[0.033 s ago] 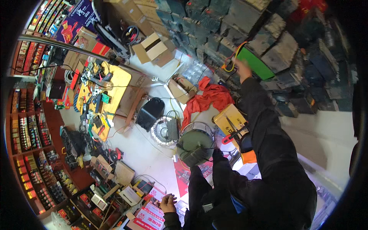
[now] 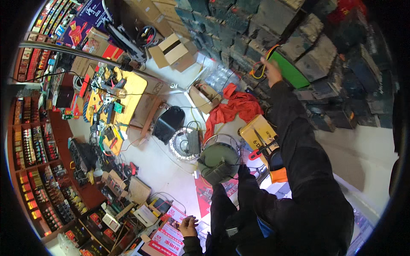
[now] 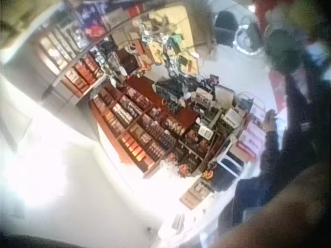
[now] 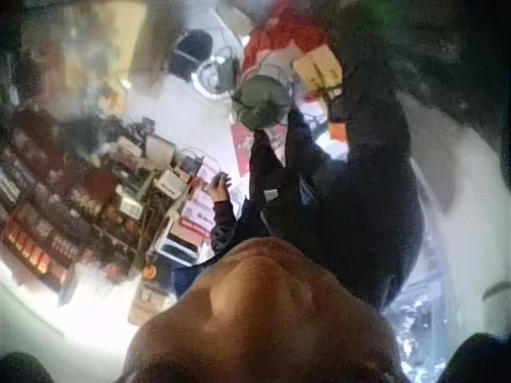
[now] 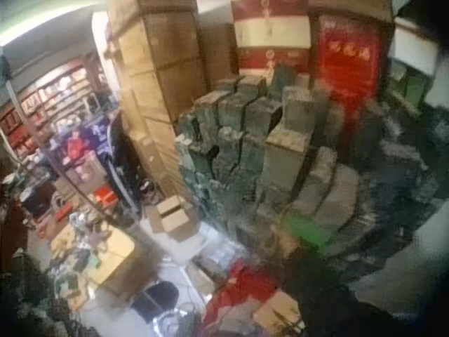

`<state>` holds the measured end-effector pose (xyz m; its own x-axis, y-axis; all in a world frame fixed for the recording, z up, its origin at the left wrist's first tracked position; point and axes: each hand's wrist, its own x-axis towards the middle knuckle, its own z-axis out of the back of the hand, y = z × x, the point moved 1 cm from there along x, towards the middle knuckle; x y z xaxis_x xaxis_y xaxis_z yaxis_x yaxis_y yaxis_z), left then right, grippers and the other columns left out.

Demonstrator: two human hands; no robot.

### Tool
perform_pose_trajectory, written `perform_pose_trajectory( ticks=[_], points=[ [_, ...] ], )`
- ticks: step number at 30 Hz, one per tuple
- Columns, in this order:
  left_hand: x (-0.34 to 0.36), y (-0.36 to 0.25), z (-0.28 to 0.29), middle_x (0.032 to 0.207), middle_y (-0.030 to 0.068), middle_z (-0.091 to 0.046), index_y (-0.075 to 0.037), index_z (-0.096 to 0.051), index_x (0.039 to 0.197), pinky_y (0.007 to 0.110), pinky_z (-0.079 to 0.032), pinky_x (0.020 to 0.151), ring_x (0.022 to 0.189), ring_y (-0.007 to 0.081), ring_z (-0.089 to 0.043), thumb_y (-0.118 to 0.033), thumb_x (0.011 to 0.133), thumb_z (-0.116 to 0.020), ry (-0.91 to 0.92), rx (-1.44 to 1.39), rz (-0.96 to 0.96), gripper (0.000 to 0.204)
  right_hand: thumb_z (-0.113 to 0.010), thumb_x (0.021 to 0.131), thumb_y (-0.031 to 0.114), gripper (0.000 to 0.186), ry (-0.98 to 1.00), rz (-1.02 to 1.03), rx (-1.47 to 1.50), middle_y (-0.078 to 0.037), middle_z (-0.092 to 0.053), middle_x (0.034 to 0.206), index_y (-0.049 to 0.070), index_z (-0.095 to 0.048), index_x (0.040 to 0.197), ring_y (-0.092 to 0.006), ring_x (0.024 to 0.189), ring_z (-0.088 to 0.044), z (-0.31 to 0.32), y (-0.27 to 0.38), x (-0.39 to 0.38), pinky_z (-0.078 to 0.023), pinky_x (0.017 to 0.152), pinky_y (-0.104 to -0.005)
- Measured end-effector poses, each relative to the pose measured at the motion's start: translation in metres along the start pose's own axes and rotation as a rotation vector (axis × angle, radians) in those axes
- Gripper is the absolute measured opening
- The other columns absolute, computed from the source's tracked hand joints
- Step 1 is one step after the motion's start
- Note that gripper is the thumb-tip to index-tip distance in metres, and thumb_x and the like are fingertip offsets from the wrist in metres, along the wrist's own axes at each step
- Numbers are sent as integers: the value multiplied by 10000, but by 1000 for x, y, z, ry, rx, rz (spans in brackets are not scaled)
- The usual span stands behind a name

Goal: The person tests electronic components using a multimeter and power supply, connects wires, and disassembles a device to inspect its internal circuit board.

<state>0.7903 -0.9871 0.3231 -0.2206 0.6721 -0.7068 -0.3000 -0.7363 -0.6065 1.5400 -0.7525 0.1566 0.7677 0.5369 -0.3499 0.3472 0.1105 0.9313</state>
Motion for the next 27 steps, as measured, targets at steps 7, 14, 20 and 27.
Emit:
perform_pose_trajectory(
  ticks=[7,14,20,27],
  points=[
    [-8,-30,-42,979,156,-751,36,-675,1138,319,-580,707,824,231,-740,-160,991,-673,26,116,52,245,-679,986,350,354,305,-75,80,-66,-674,1234,67,-693,1198,-202,1188,-595,-43,-47,-17,-407,1064,-385],
    [43,-125,-142,985,123,-747,24,-686,1151,317,-564,805,869,190,-705,-174,995,-671,211,286,-181,252,-589,1036,239,314,379,-306,390,-69,-682,1207,78,-616,1305,-206,1208,-605,-46,-30,-126,-413,1113,-410],
    [89,-253,-303,1519,256,-433,-36,-510,1475,493,-355,1177,1403,445,-424,-190,835,-773,396,604,-1099,708,-594,1032,327,445,542,-215,680,-85,-678,1097,16,-592,1350,-235,1079,-632,-16,47,-180,-480,997,-395],
    [90,-298,-428,1046,197,-694,-18,-651,1150,445,-513,875,1036,373,-661,-271,922,-739,774,733,-996,352,-627,1027,321,441,627,-196,936,-51,-656,1034,25,-584,1351,-190,1011,-599,9,100,-189,-488,911,-328]
  ],
)
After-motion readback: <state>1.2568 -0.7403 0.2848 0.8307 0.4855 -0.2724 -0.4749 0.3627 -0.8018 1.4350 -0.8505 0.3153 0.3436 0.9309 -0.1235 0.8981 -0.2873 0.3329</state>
